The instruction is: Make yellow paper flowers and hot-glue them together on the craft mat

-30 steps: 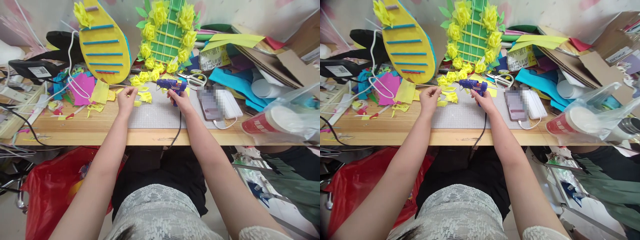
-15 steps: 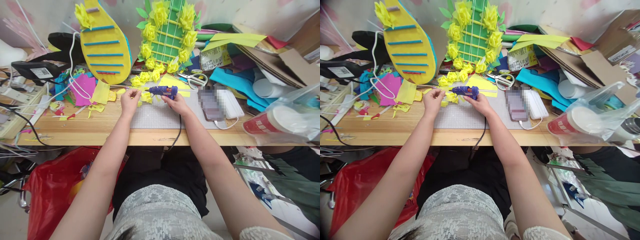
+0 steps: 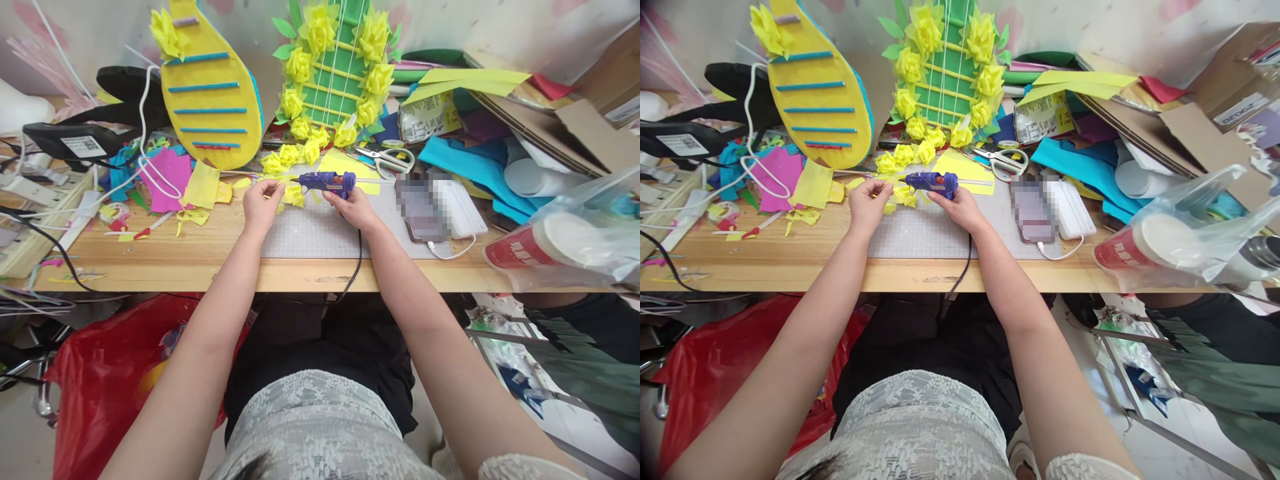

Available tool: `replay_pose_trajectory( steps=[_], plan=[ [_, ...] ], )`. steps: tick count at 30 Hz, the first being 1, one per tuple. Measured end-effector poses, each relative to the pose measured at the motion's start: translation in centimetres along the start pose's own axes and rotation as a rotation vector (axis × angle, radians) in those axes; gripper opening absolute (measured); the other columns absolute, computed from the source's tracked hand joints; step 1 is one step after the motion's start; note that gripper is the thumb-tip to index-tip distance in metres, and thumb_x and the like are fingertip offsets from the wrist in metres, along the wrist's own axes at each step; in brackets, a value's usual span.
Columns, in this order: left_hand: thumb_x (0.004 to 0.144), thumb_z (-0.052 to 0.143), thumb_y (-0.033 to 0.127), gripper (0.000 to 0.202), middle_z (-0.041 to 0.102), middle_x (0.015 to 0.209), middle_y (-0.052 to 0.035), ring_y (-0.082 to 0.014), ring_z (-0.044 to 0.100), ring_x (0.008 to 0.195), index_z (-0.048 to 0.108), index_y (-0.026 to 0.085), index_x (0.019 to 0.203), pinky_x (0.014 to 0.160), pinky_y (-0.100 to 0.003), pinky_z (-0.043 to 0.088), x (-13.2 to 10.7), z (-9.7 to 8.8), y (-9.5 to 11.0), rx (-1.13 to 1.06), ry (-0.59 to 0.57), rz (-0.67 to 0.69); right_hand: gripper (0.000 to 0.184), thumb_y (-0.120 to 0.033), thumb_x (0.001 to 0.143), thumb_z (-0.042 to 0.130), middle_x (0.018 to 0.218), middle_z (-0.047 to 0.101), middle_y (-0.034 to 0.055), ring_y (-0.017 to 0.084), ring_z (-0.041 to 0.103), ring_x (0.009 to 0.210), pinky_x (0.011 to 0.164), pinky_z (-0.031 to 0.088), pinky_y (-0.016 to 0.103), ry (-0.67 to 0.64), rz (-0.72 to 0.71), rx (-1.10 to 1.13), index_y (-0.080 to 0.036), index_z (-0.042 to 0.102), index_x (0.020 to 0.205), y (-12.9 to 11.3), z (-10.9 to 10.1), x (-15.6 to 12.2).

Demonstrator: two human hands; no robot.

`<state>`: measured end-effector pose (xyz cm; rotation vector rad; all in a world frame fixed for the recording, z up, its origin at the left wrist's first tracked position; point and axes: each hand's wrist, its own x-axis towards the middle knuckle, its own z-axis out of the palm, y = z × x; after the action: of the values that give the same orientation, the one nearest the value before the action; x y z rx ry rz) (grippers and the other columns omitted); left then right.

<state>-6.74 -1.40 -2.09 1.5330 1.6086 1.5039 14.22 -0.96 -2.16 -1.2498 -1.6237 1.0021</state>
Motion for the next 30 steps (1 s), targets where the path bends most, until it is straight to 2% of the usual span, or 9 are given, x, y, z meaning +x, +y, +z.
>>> replay_pose_trajectory(
  steps=[10, 17, 24, 30],
  plan=[
    [0.070, 0.065, 0.030, 0.015, 0.066, 0.065, -0.0008, -0.0104, 0.054, 0.059, 0.069, 0.016, 0.071, 0.058, -0.022, 0.041, 0.01, 0.15, -0.75, 0.038, -0.019, 0.044, 0.058, -0.071, 0.059, 0.061, 0.063, 0.054, 0.0003, 0.011, 0.049, 0.062, 0.063, 0.044, 0.026, 0.015, 0.021, 0.011, -0.015, 0.063, 0.075, -0.40, -0.05, -0.06],
    [0.069, 0.066, 0.030, 0.013, 0.066, 0.064, -0.0005, -0.0107, 0.055, 0.059, 0.069, 0.017, 0.069, 0.058, -0.022, 0.041, -0.05, 0.11, -0.59, 0.040, -0.012, 0.047, 0.056, -0.072, 0.059, 0.061, 0.057, 0.046, -0.0032, 0.007, 0.039, 0.052, 0.052, 0.035, 0.024, -0.001, 0.020, 0.035, -0.017, 0.055, 0.068, -0.17, -0.18, 0.02],
    [0.069, 0.066, 0.026, 0.011, 0.066, 0.064, -0.0003, -0.0101, 0.054, 0.058, 0.069, 0.016, 0.069, 0.061, -0.023, 0.044, 0.04, 0.19, -0.46, -0.072, -0.010, -0.029, 0.061, -0.078, 0.055, 0.060, 0.048, 0.043, -0.0053, 0.006, 0.038, 0.044, 0.047, 0.033, 0.025, -0.035, 0.043, 0.062, -0.018, 0.056, 0.067, -0.32, -0.28, -0.12],
    [0.068, 0.067, 0.023, 0.007, 0.065, 0.062, 0.0009, -0.0094, 0.055, 0.057, 0.068, 0.016, 0.069, 0.060, -0.022, 0.044, 0.27, 0.38, -0.39, -0.183, -0.006, -0.098, 0.063, -0.078, 0.054, 0.061, 0.056, 0.051, -0.0028, 0.006, 0.038, 0.046, 0.047, 0.034, 0.024, -0.031, 0.027, 0.059, -0.017, 0.060, 0.071, -0.44, -0.21, -0.10]
  ],
)
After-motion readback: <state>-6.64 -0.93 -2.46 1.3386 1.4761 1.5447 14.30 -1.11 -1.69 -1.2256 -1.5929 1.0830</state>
